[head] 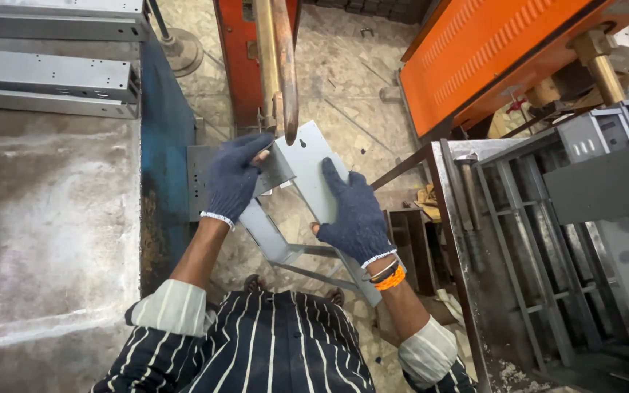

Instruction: The person welds the corners of rectangular metal frames using a welding torch, then places the finished frames into a metal rack. The process is repeated for several frames.

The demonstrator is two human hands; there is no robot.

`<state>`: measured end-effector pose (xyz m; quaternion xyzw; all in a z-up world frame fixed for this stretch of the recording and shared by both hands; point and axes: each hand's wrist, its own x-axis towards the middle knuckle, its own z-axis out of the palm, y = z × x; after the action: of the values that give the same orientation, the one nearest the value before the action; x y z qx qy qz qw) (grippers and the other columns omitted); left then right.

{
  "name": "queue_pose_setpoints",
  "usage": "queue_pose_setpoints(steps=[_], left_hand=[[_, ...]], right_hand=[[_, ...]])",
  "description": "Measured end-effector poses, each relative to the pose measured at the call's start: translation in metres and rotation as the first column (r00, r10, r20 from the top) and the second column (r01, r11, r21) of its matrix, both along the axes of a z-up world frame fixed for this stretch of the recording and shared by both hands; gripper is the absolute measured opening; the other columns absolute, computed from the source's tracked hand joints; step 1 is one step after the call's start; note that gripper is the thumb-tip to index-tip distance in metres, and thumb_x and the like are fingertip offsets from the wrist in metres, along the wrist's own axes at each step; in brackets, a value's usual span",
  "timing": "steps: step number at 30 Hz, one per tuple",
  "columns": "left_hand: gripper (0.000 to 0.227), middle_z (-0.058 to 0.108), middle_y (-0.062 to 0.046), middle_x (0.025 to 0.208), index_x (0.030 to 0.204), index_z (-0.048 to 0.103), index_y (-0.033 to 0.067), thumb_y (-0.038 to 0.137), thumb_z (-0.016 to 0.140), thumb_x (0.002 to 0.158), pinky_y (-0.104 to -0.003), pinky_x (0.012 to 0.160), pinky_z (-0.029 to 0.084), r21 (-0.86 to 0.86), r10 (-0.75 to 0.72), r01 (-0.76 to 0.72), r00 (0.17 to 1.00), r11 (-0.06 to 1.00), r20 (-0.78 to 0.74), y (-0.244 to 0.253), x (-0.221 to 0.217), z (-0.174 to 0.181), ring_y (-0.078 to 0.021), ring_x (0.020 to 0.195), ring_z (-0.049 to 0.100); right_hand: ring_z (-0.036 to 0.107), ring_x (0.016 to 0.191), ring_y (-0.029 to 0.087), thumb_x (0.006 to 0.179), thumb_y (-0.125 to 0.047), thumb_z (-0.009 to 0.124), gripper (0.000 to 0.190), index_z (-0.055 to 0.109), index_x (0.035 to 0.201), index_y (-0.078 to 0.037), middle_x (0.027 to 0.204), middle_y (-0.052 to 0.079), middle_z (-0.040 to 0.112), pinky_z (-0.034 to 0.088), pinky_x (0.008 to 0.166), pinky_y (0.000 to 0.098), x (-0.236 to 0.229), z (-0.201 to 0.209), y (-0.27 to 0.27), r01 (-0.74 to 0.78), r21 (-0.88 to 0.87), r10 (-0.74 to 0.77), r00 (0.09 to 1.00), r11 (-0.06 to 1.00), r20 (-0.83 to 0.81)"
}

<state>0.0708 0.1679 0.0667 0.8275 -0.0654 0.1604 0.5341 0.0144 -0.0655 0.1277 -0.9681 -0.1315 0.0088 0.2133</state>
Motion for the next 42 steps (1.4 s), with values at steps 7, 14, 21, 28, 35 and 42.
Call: queue_pose_setpoints(steps=[7, 14, 21, 28, 35, 42], left_hand=[[0.041, 0.071, -0.012, 0.132, 0.137, 0.066, 0.0072, 0.020, 0.069, 0.097, -0.036, 0.104, 0.051, -0.237, -0.237, 0.223, 0.971, 0.946, -0.030, -0.010, 0.012, -0.009, -0.0202, 0.121, 0.068], [0.060, 0.076, -0.013, 0.109, 0.126, 0.070, 0.0064, 0.038, 0.088, 0.078, -0.035, 0.090, 0.055, -0.060, -0.084, 0.078, 0.992, 0.995, -0.093, -0.018, 0.020, -0.004, -0.0206, 0.100, 0.072], [0.057, 0.076, -0.012, 0.099, 0.123, 0.073, 0.0088, 0.037, 0.088, 0.076, -0.035, 0.085, 0.056, -0.040, -0.072, 0.067, 0.986, 0.997, -0.153, -0.018, 0.024, -0.003, -0.0192, 0.091, 0.072], [0.058, 0.076, -0.012, 0.115, 0.131, 0.068, 0.0071, 0.028, 0.089, 0.081, -0.034, 0.093, 0.056, -0.145, -0.095, 0.079, 0.990, 0.986, -0.104, -0.026, 0.024, -0.017, -0.0189, 0.103, 0.072], [0.107, 0.071, -0.014, 0.115, 0.162, 0.021, 0.0123, 0.019, 0.086, 0.077, -0.035, 0.088, 0.059, -0.313, -0.110, 0.040, 0.972, 0.949, -0.209, -0.029, 0.025, -0.006, -0.0213, 0.104, 0.070], [0.075, 0.069, -0.011, 0.121, 0.151, 0.045, 0.0103, 0.015, 0.079, 0.085, -0.034, 0.090, 0.056, -0.299, -0.182, 0.109, 0.956, 0.948, -0.229, -0.023, 0.024, 0.000, -0.0196, 0.105, 0.068]], right_hand=[[0.056, 0.118, 0.047, 0.056, -0.034, 0.091, 0.115, 0.037, 0.157, -0.020, 0.130, 0.029, 0.053, 0.049, 0.099, 0.0500, -0.004, 0.002, 0.006, 0.040, -0.011, -0.040, 0.999, 0.999, 0.015], [0.056, 0.117, 0.047, 0.053, -0.034, 0.091, 0.114, 0.042, 0.154, -0.015, 0.128, 0.029, 0.054, 0.050, 0.097, 0.0500, -0.005, -0.005, 0.009, 0.051, 0.012, -0.052, 0.993, 0.999, 0.109], [0.059, 0.113, 0.046, 0.054, -0.035, 0.091, 0.108, 0.048, 0.151, -0.012, 0.126, 0.030, 0.055, 0.051, 0.094, 0.0498, -0.007, -0.011, 0.013, 0.073, 0.056, -0.084, 0.971, 0.996, 0.222], [0.060, 0.112, 0.044, 0.056, -0.034, 0.089, 0.105, 0.049, 0.151, -0.012, 0.125, 0.026, 0.057, 0.052, 0.092, 0.0493, -0.006, -0.014, 0.016, 0.091, 0.047, -0.099, 0.974, 0.995, 0.205], [0.059, 0.111, 0.046, 0.054, -0.034, 0.090, 0.109, 0.047, 0.151, -0.014, 0.126, 0.030, 0.055, 0.050, 0.094, 0.0503, -0.006, -0.001, 0.013, 0.084, 0.041, -0.090, 0.981, 0.996, 0.170], [0.058, 0.113, 0.047, 0.055, -0.032, 0.089, 0.109, 0.045, 0.154, -0.018, 0.127, 0.029, 0.055, 0.050, 0.095, 0.0505, -0.002, 0.004, 0.012, 0.081, -0.004, -0.080, 0.991, 0.997, 0.106]])
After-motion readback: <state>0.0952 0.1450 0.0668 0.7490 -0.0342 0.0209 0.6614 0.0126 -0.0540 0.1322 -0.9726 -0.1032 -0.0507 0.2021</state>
